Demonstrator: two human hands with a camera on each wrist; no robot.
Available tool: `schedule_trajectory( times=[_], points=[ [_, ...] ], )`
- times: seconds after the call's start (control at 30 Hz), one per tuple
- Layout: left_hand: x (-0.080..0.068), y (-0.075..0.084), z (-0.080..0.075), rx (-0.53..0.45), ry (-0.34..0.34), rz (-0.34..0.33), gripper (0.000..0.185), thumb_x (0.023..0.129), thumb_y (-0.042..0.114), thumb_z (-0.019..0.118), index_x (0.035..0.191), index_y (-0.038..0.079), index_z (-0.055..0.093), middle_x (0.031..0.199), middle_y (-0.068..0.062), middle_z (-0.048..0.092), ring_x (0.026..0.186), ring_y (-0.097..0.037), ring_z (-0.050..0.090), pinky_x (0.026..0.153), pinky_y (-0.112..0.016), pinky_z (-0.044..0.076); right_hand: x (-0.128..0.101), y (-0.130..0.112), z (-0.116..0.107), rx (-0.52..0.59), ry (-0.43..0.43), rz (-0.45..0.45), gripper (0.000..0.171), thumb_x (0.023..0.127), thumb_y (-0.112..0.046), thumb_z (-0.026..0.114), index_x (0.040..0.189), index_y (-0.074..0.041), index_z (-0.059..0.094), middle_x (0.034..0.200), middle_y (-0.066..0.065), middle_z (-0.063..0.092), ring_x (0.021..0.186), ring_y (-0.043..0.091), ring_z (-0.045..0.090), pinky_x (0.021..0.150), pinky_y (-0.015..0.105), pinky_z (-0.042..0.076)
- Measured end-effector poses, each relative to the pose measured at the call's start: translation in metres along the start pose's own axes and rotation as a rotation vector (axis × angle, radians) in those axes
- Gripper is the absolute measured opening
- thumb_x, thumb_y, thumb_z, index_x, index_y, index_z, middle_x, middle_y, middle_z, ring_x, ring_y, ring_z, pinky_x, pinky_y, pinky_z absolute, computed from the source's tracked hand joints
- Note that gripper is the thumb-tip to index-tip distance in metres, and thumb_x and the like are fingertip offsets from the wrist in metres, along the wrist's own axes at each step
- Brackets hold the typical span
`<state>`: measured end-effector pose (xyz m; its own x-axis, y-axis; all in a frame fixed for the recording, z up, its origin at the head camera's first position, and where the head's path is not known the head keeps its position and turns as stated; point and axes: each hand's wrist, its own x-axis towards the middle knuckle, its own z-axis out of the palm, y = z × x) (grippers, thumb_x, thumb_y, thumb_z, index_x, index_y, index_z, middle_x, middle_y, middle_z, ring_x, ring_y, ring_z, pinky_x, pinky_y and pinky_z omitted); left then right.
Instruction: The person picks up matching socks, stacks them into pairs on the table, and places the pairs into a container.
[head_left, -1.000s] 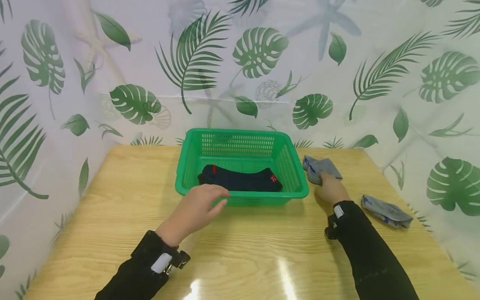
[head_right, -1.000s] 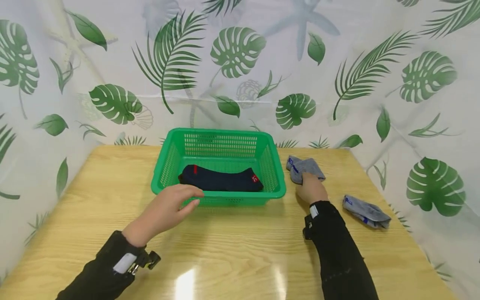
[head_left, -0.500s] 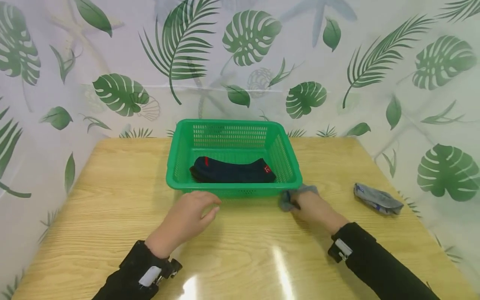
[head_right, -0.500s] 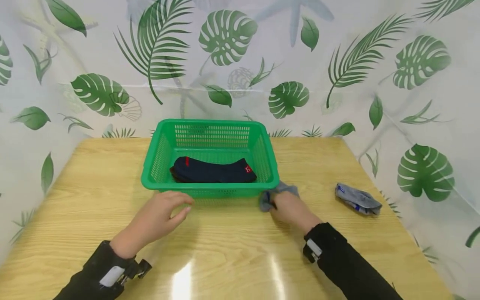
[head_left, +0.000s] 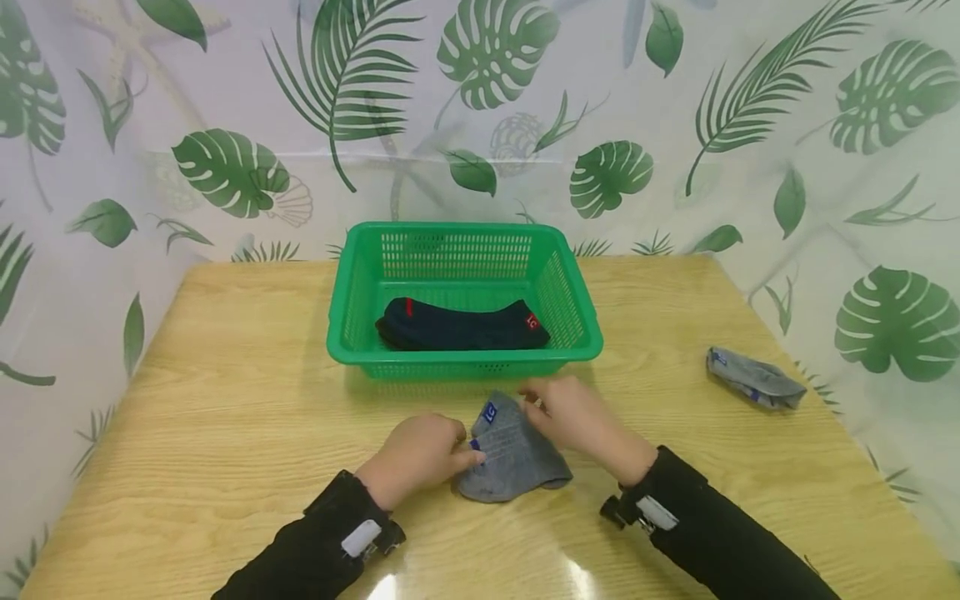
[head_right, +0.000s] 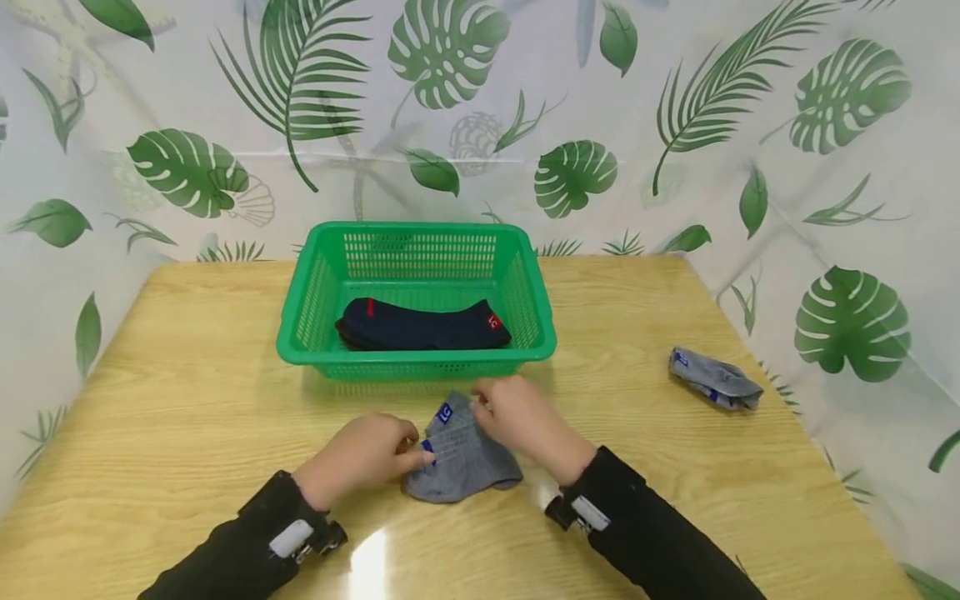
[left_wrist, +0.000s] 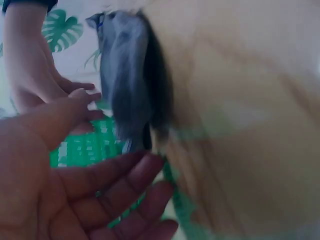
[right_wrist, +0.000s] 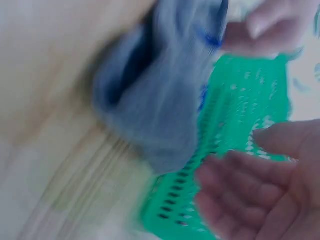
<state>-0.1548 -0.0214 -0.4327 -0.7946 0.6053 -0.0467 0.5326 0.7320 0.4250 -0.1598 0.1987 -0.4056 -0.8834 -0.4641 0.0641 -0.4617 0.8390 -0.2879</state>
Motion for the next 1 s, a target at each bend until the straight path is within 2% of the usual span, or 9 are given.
schedule_trajectory(
  times=[0.13, 0.2, 0.37, 0.6, 0.7, 0.77, 0.83, 0.93, 1.0],
  points=[
    [0.002, 0.008, 0.008, 0.073, -0.023, -0.069, 0.035, 0.077, 0.042, 0.080, 0.070, 0.013, 0.061, 0.062, 0.004, 0.054, 0.056, -0.012, 0.050, 0.048, -0.028, 0.040, 0.017, 0.009, 0.014, -0.065, -0.096, 0.151, 0.012, 0.088, -0.017, 0.068, 0.083, -0.007, 0.064, 0.069, 0.000, 0.057, 0.062, 0.016, 0.055, 0.053, 0.030, 0.044],
    [0.003, 0.012, 0.010, 0.098, -0.025, -0.079, 0.034, 0.073, 0.037, 0.084, 0.073, 0.013, 0.060, 0.064, 0.005, 0.054, 0.059, -0.011, 0.051, 0.048, -0.028, 0.041, 0.022, 0.012, 0.025, -0.055, -0.127, 0.180, 0.016, 0.087, -0.018, 0.071, 0.080, -0.009, 0.060, 0.065, -0.002, 0.047, 0.058, 0.015, 0.048, 0.051, 0.029, 0.038],
    [0.002, 0.011, 0.008, 0.068, -0.008, -0.095, 0.028, 0.070, 0.024, 0.085, 0.076, 0.013, 0.061, 0.068, 0.005, 0.057, 0.061, -0.012, 0.052, 0.050, -0.028, 0.043, 0.025, 0.017, 0.034, -0.007, -0.133, 0.209, 0.022, 0.084, -0.017, 0.074, 0.074, -0.010, 0.056, 0.062, -0.003, 0.044, 0.055, 0.013, 0.045, 0.049, 0.027, 0.035],
    [-0.014, -0.021, -0.003, 0.063, 0.108, -0.102, 0.016, 0.076, -0.001, 0.070, 0.078, 0.012, 0.063, 0.073, 0.001, 0.061, 0.064, -0.017, 0.056, 0.053, -0.032, 0.045, 0.001, 0.026, 0.022, -0.073, -0.193, 0.310, 0.032, 0.086, -0.017, 0.062, 0.059, -0.012, 0.045, 0.061, 0.002, 0.048, 0.056, 0.018, 0.046, 0.049, 0.034, 0.041],
    [-0.022, -0.036, -0.009, 0.089, 0.146, -0.159, 0.016, 0.077, 0.004, 0.075, 0.077, 0.013, 0.063, 0.074, 0.000, 0.063, 0.066, -0.018, 0.058, 0.053, -0.033, 0.046, -0.008, 0.025, 0.017, -0.103, -0.265, 0.342, 0.035, 0.089, -0.022, 0.059, 0.058, -0.011, 0.047, 0.066, 0.005, 0.053, 0.059, 0.020, 0.048, 0.053, 0.039, 0.045],
    [-0.025, -0.042, -0.012, 0.083, 0.147, -0.180, 0.016, 0.076, 0.011, 0.080, 0.079, 0.013, 0.064, 0.075, 0.000, 0.064, 0.067, -0.018, 0.059, 0.054, -0.034, 0.046, -0.012, 0.023, 0.015, -0.111, -0.285, 0.348, 0.040, 0.093, -0.030, 0.058, 0.059, -0.011, 0.049, 0.066, 0.006, 0.054, 0.058, 0.019, 0.050, 0.053, 0.039, 0.046],
    [-0.026, -0.044, -0.016, 0.058, 0.137, -0.191, 0.015, 0.078, 0.019, 0.080, 0.083, 0.012, 0.067, 0.075, 0.001, 0.063, 0.068, -0.017, 0.059, 0.056, -0.034, 0.046, -0.012, 0.021, 0.012, -0.111, -0.245, 0.339, 0.041, 0.094, -0.037, 0.060, 0.065, -0.010, 0.052, 0.067, 0.004, 0.054, 0.059, 0.019, 0.051, 0.053, 0.039, 0.046],
    [-0.024, -0.043, -0.019, 0.037, 0.137, -0.180, 0.021, 0.080, 0.027, 0.079, 0.090, 0.011, 0.070, 0.077, 0.001, 0.064, 0.072, -0.017, 0.060, 0.060, -0.034, 0.048, -0.012, 0.023, 0.009, -0.120, -0.149, 0.216, 0.042, 0.086, -0.047, 0.070, 0.086, -0.006, 0.063, 0.080, 0.007, 0.060, 0.070, 0.022, 0.057, 0.061, 0.040, 0.051],
    [-0.021, -0.041, -0.020, 0.027, 0.121, -0.163, 0.022, 0.080, 0.027, 0.079, 0.092, 0.010, 0.070, 0.076, 0.001, 0.063, 0.072, -0.017, 0.059, 0.062, -0.035, 0.048, -0.012, 0.025, 0.010, -0.121, -0.136, 0.104, 0.056, 0.077, -0.049, 0.077, 0.106, -0.003, 0.064, 0.097, 0.011, 0.061, 0.086, 0.027, 0.059, 0.074, 0.043, 0.052]
  ],
)
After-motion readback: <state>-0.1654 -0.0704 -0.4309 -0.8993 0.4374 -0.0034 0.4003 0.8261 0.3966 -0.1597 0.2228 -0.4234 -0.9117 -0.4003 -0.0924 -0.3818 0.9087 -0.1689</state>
